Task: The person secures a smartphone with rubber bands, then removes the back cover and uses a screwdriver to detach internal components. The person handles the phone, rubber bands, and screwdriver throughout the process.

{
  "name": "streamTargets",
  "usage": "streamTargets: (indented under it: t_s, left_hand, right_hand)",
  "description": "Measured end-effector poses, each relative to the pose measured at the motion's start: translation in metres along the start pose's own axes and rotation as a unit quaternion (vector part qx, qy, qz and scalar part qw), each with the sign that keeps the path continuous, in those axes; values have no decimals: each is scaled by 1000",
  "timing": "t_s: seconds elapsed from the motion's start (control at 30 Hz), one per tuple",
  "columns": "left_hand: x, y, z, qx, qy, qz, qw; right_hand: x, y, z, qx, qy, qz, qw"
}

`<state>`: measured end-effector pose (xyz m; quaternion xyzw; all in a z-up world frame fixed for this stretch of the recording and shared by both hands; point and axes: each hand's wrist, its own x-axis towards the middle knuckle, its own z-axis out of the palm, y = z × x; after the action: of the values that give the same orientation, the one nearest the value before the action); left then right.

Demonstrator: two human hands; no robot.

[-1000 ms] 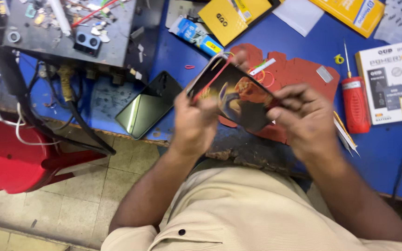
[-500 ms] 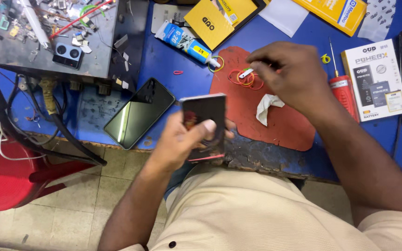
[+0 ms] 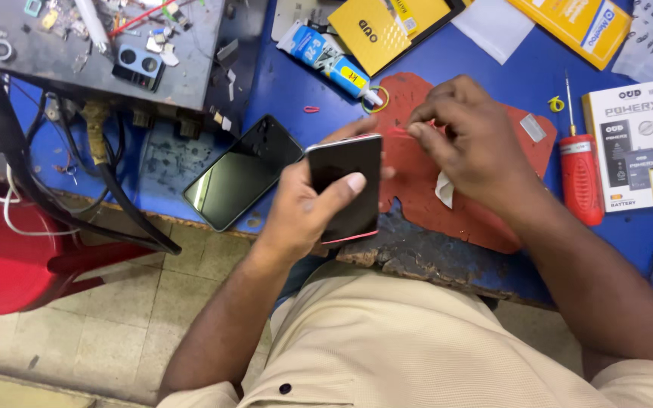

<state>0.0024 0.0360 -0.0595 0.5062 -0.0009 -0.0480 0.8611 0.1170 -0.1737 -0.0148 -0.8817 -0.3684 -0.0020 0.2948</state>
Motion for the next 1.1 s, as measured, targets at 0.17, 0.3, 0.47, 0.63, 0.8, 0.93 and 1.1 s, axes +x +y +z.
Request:
streamTargets:
  t_s: [0.17, 0.3, 0.47, 0.63, 0.8, 0.93, 1.1]
  left_hand:
    - [8, -1, 16, 82, -71, 56, 993]
    - [10, 3, 21, 156, -64, 87, 982]
    - [10, 11, 36, 169, -91, -37, 981]
    - [6, 23, 46, 409, -143, 134, 891]
    - [2, 30, 40, 381, -100, 115, 912]
    - [1, 31, 20, 180, -95, 35, 979]
    - [4, 30, 26, 13, -130, 45, 990]
  right_hand:
    - [-23, -7, -19, 230, -36, 65, 970]
    - [-34, 1, -35, 702, -42, 138, 698]
    - [-37, -13, -49, 534, 6, 160, 830]
    - [-26, -37, -60, 77, -125, -107, 983]
    - [-32, -5, -60, -8, -99, -21, 995]
    - [-67, 30, -64, 322, -54, 131, 936]
    - [-87, 26, -34, 749, 11, 120, 652]
